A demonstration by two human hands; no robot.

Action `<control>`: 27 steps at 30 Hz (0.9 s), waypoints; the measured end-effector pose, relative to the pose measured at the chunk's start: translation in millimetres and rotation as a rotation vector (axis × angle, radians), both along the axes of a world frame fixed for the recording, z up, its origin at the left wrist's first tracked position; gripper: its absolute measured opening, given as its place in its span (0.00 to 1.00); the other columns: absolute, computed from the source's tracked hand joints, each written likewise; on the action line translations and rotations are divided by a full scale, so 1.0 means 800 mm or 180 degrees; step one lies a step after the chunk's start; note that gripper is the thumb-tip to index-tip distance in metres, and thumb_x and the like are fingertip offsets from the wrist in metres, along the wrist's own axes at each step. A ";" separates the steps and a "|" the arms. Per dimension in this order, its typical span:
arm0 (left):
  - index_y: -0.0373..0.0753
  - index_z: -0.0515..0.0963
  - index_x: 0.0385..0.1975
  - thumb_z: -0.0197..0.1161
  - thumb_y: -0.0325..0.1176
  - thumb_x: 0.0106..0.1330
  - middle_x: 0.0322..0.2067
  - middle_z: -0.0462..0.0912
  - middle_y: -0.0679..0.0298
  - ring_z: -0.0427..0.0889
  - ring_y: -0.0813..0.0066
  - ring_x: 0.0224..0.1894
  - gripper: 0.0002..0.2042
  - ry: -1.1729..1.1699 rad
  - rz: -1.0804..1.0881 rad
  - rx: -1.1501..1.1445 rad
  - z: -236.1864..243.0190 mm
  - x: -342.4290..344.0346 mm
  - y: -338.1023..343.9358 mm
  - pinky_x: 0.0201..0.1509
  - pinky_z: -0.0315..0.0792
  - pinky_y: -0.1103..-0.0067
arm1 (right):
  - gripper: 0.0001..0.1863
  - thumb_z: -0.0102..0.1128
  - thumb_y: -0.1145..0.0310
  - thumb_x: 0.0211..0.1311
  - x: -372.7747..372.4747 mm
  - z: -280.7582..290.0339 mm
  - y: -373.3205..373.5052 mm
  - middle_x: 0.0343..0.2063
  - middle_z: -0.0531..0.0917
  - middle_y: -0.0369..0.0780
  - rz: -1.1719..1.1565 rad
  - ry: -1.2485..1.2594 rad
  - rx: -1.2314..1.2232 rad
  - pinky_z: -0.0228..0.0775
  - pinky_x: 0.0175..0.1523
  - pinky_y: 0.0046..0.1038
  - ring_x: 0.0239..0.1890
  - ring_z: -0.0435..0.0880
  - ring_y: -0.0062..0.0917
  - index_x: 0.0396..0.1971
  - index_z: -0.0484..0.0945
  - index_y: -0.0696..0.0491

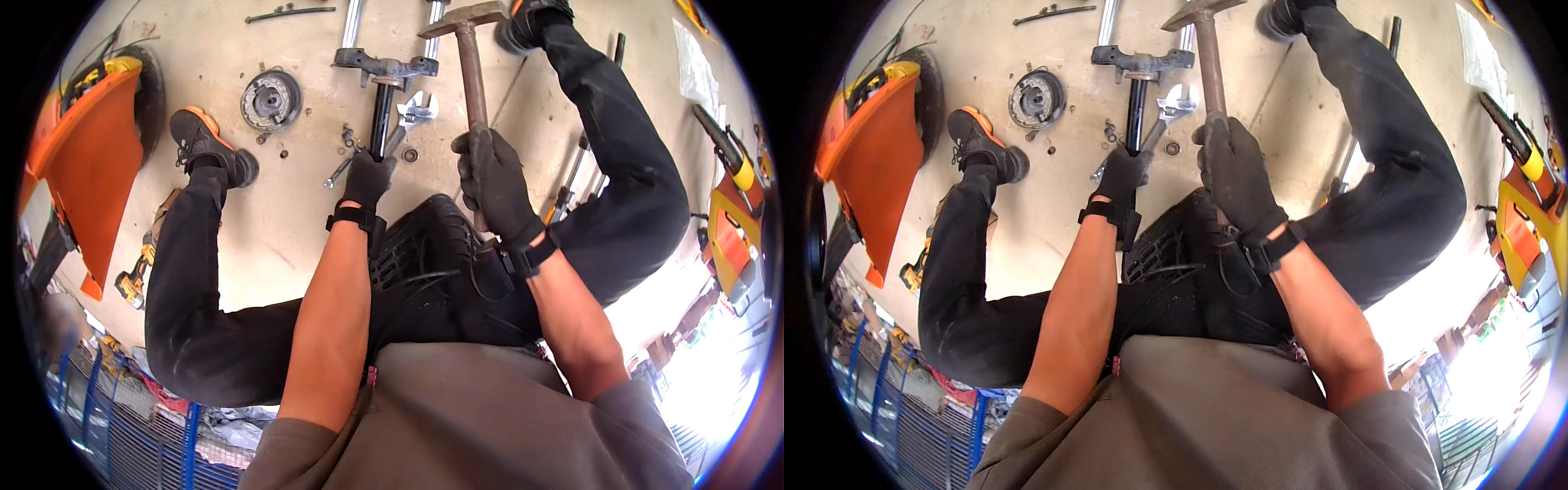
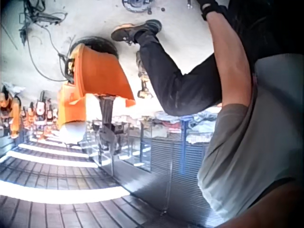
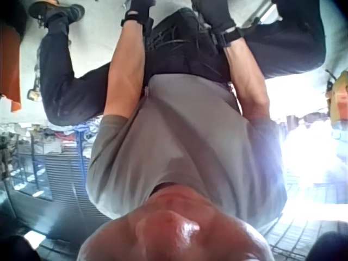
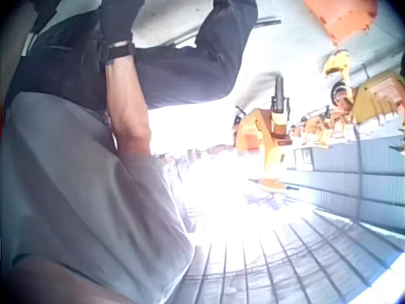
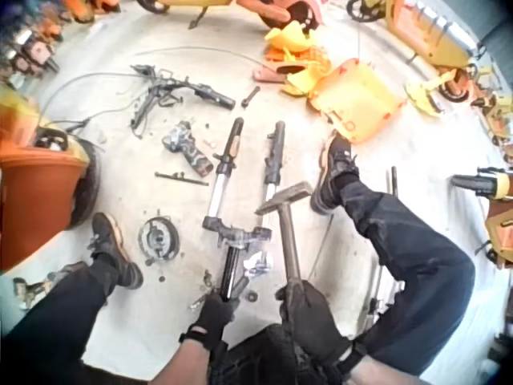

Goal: The person uses a hammer to tap a metal rod into a motorcycle fork assembly. They then lift the dual-fork unit, rotate it to check the alignment and components, and place it back on the ground in a service bay.

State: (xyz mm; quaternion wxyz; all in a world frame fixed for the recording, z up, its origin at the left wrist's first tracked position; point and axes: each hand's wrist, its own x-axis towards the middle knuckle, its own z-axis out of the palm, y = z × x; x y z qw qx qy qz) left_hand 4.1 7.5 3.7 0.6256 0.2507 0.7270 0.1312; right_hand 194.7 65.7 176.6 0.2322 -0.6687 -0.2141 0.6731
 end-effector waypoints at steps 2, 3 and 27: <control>0.28 0.74 0.21 0.65 0.36 0.56 0.14 0.77 0.56 0.79 0.67 0.15 0.14 0.0035 -0.0161 -0.0021 0.000 0.001 0.008 0.20 0.71 0.72 | 0.20 0.42 0.53 0.74 0.008 -0.025 -0.013 0.17 0.69 0.31 0.0564 -0.0074 0.0354 0.59 0.21 0.21 0.16 0.66 0.14 0.34 0.72 0.56; 0.28 0.74 0.21 0.65 0.36 0.56 0.14 0.77 0.56 0.79 0.67 0.15 0.15 0.0103 -0.0150 -0.0089 -0.002 -0.003 0.004 0.20 0.71 0.71 | 0.20 0.43 0.53 0.74 0.002 -0.025 -0.011 0.17 0.69 0.31 0.0973 -0.0175 0.0683 0.59 0.21 0.21 0.15 0.65 0.14 0.33 0.72 0.55; 0.30 0.72 0.25 0.65 0.36 0.56 0.16 0.76 0.59 0.77 0.71 0.15 0.14 0.0096 -0.0148 -0.0057 -0.005 -0.004 -0.005 0.19 0.70 0.73 | 0.19 0.41 0.55 0.74 -0.001 -0.016 -0.008 0.17 0.70 0.32 0.0530 0.0052 -0.0391 0.60 0.21 0.21 0.16 0.66 0.15 0.32 0.72 0.55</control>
